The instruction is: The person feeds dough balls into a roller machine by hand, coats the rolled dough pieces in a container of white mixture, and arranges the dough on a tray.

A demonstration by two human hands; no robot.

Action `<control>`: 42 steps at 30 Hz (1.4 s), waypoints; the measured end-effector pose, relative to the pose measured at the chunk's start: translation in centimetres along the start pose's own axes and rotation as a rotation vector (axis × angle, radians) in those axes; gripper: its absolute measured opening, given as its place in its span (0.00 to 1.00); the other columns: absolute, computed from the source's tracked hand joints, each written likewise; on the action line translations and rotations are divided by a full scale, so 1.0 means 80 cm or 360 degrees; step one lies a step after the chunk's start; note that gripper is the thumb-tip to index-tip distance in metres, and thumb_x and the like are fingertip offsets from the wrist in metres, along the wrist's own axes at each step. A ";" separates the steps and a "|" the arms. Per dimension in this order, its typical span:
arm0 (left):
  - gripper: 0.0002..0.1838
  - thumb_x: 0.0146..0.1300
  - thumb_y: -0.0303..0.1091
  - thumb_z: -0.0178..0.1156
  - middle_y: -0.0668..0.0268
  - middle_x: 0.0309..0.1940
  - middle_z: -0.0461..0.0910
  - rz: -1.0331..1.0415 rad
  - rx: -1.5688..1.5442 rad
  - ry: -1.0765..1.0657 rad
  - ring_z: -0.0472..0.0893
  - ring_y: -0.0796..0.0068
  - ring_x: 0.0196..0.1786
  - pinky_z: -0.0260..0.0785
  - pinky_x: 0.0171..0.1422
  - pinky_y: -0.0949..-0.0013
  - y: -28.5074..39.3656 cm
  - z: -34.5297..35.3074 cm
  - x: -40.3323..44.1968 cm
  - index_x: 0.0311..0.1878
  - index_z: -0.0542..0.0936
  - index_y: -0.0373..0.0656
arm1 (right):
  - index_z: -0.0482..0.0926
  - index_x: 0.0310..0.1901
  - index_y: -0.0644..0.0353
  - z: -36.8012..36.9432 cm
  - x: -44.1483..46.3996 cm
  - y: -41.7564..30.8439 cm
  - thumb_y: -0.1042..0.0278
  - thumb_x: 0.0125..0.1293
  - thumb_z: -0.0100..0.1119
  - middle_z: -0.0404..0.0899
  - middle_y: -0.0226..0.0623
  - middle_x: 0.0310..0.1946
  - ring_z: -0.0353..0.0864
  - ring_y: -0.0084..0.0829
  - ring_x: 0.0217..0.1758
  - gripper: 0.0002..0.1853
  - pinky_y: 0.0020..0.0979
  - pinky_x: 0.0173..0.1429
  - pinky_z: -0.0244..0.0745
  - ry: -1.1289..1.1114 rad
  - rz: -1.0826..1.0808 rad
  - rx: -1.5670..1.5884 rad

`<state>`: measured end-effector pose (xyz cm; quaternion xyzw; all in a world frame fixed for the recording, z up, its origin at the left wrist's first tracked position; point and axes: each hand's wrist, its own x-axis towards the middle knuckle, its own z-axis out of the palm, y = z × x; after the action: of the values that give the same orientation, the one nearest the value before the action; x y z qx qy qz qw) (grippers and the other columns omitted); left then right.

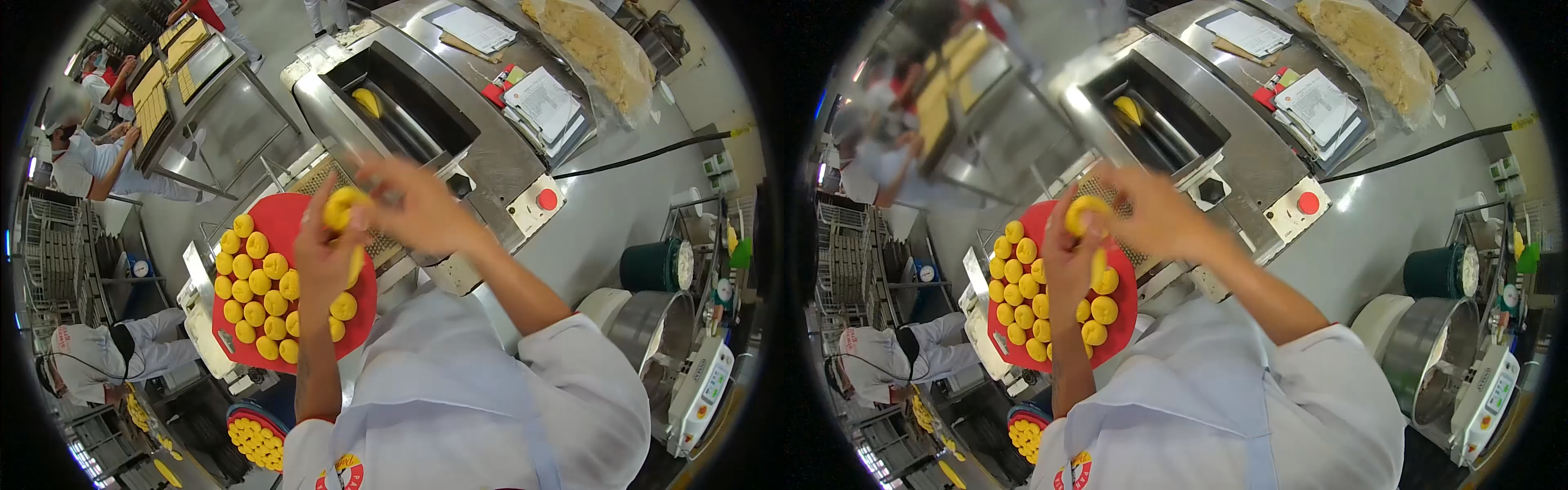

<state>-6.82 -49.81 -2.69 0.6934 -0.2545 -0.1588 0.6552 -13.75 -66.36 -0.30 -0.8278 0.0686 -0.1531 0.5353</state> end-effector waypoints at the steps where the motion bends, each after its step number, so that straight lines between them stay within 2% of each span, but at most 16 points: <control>1: 0.30 0.67 0.25 0.63 0.59 0.46 0.83 0.0143 0.0060 0.0064 0.85 0.75 0.36 0.80 0.39 0.74 0.021 0.025 0.006 0.71 0.68 0.38 | 0.80 0.61 0.55 -0.003 0.001 0.001 0.56 0.67 0.67 0.81 0.35 0.52 0.82 0.23 0.45 0.24 0.26 0.43 0.79 0.0053 -0.0094 0.0024; 5: 0.30 0.67 0.29 0.65 0.56 0.47 0.83 -0.0067 -0.0235 0.0139 0.84 0.74 0.37 0.80 0.39 0.74 0.029 0.023 0.003 0.71 0.69 0.38 | 0.83 0.57 0.58 -0.056 0.036 -0.015 0.64 0.69 0.66 0.83 0.31 0.46 0.82 0.19 0.43 0.17 0.19 0.30 0.77 0.0707 -0.0339 0.0043; 9: 0.22 0.70 0.33 0.62 0.54 0.46 0.81 -0.0808 -0.1609 0.0094 0.82 0.68 0.47 0.80 0.52 0.69 -0.070 -0.085 -0.020 0.64 0.72 0.38 | 0.82 0.58 0.56 -0.102 0.084 0.004 0.62 0.67 0.66 0.84 0.38 0.48 0.84 0.29 0.44 0.19 0.29 0.44 0.81 0.1156 -0.0909 -0.0651; 10: 0.20 0.71 0.35 0.60 0.55 0.46 0.80 -0.0934 -0.1715 0.0308 0.82 0.67 0.50 0.80 0.55 0.67 -0.069 -0.083 -0.035 0.63 0.72 0.38 | 0.82 0.58 0.55 -0.091 0.078 0.017 0.62 0.66 0.67 0.82 0.42 0.51 0.84 0.33 0.47 0.19 0.32 0.50 0.80 0.0869 -0.0563 -0.0774; 13: 0.20 0.75 0.40 0.55 0.54 0.49 0.80 -0.0718 -0.1331 0.0321 0.81 0.63 0.55 0.75 0.65 0.62 -0.073 -0.074 -0.058 0.64 0.71 0.39 | 0.81 0.58 0.56 -0.061 0.035 0.060 0.64 0.66 0.67 0.80 0.39 0.54 0.82 0.29 0.50 0.20 0.30 0.47 0.80 0.0955 -0.0500 -0.1302; 18: 0.29 0.79 0.43 0.46 0.46 0.76 0.57 -0.0089 -0.0261 -0.0337 0.54 0.52 0.80 0.53 0.80 0.54 -0.010 -0.030 -0.060 0.77 0.58 0.41 | 0.71 0.69 0.60 0.087 -0.078 0.024 0.59 0.69 0.65 0.80 0.40 0.54 0.83 0.32 0.46 0.30 0.30 0.46 0.80 -0.0104 0.0159 0.0974; 21: 0.32 0.77 0.47 0.48 0.50 0.80 0.50 -0.0008 0.0158 -0.0271 0.44 0.51 0.83 0.42 0.83 0.52 -0.034 -0.082 -0.057 0.77 0.59 0.41 | 0.66 0.72 0.60 0.064 -0.096 0.017 0.60 0.74 0.58 0.81 0.43 0.48 0.83 0.29 0.37 0.29 0.26 0.37 0.80 0.0031 0.0520 0.1117; 24: 0.33 0.69 0.46 0.62 0.53 0.75 0.61 0.0041 0.1791 -0.0098 0.49 0.55 0.82 0.41 0.83 0.50 -0.151 -0.167 -0.053 0.71 0.68 0.39 | 0.67 0.70 0.60 0.030 -0.117 0.036 0.59 0.77 0.53 0.82 0.45 0.46 0.83 0.28 0.34 0.25 0.25 0.34 0.80 0.0303 0.0632 0.1586; 27: 0.31 0.63 0.41 0.69 0.49 0.71 0.64 0.0000 0.1927 -0.0777 0.56 0.46 0.78 0.40 0.83 0.47 -0.168 -0.173 -0.058 0.64 0.71 0.35 | 0.67 0.67 0.62 0.011 -0.113 0.015 0.61 0.75 0.56 0.80 0.47 0.44 0.81 0.27 0.33 0.24 0.27 0.32 0.80 0.0587 0.0542 0.1684; 29: 0.27 0.60 0.35 0.71 0.51 0.63 0.70 0.0006 0.1501 -0.0949 0.70 0.45 0.68 0.48 0.80 0.44 -0.188 -0.171 -0.056 0.58 0.73 0.34 | 0.66 0.67 0.62 -0.011 -0.111 0.025 0.64 0.73 0.59 0.80 0.47 0.43 0.81 0.26 0.33 0.25 0.27 0.30 0.80 0.0576 0.0424 0.1291; 31: 0.23 0.62 0.29 0.68 0.55 0.51 0.76 0.0142 0.0959 -0.0138 0.79 0.54 0.53 0.74 0.62 0.52 -0.179 -0.157 -0.074 0.59 0.74 0.39 | 0.66 0.66 0.63 -0.037 -0.073 -0.014 0.68 0.67 0.67 0.80 0.41 0.35 0.77 0.22 0.24 0.29 0.24 0.22 0.73 0.0866 0.0298 0.0777; 33: 0.17 0.68 0.31 0.62 0.62 0.48 0.77 -0.0183 -0.0040 0.0327 0.80 0.69 0.42 0.74 0.40 0.67 -0.128 -0.135 -0.069 0.58 0.73 0.41 | 0.68 0.66 0.62 -0.069 -0.024 -0.050 0.68 0.65 0.68 0.80 0.38 0.30 0.72 0.21 0.14 0.30 0.22 0.16 0.65 0.1099 -0.0013 0.0322; 36: 0.10 0.74 0.35 0.55 0.67 0.43 0.79 -0.0326 -0.0923 0.0391 0.77 0.83 0.30 0.65 0.21 0.80 -0.125 -0.165 -0.077 0.53 0.77 0.42 | 0.75 0.59 0.64 -0.122 0.072 -0.046 0.62 0.63 0.72 0.83 0.42 0.35 0.80 0.26 0.23 0.27 0.25 0.26 0.74 0.1324 -0.0844 0.0199; 40: 0.17 0.77 0.39 0.51 0.68 0.35 0.82 -0.0508 -0.0138 0.0517 0.72 0.87 0.21 0.58 0.15 0.80 -0.110 -0.134 -0.092 0.37 0.83 0.41 | 0.80 0.52 0.63 -0.130 0.178 0.006 0.54 0.62 0.71 0.85 0.37 0.31 0.83 0.33 0.26 0.24 0.32 0.34 0.79 0.1281 -0.0786 -0.0400; 41: 0.16 0.77 0.40 0.51 0.67 0.36 0.83 -0.0505 -0.0155 0.0490 0.72 0.87 0.21 0.59 0.16 0.80 -0.103 -0.120 -0.093 0.38 0.83 0.41 | 0.77 0.60 0.59 -0.119 0.181 0.022 0.45 0.62 0.68 0.85 0.42 0.48 0.85 0.46 0.40 0.32 0.40 0.48 0.80 0.0818 -0.0267 -0.0496; 42: 0.16 0.77 0.40 0.51 0.66 0.37 0.83 -0.0503 -0.0174 0.0461 0.72 0.87 0.22 0.59 0.17 0.80 -0.097 -0.109 -0.092 0.39 0.83 0.40 | 0.74 0.66 0.56 -0.101 0.194 0.074 0.44 0.64 0.69 0.77 0.56 0.59 0.86 0.35 0.36 0.35 0.37 0.46 0.81 0.0902 -0.0781 -0.1314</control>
<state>-6.94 -38.36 -10.40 0.7037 -0.0369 -0.1718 0.6885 -1.42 -80.13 0.17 -0.8870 0.0694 -0.4502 0.0760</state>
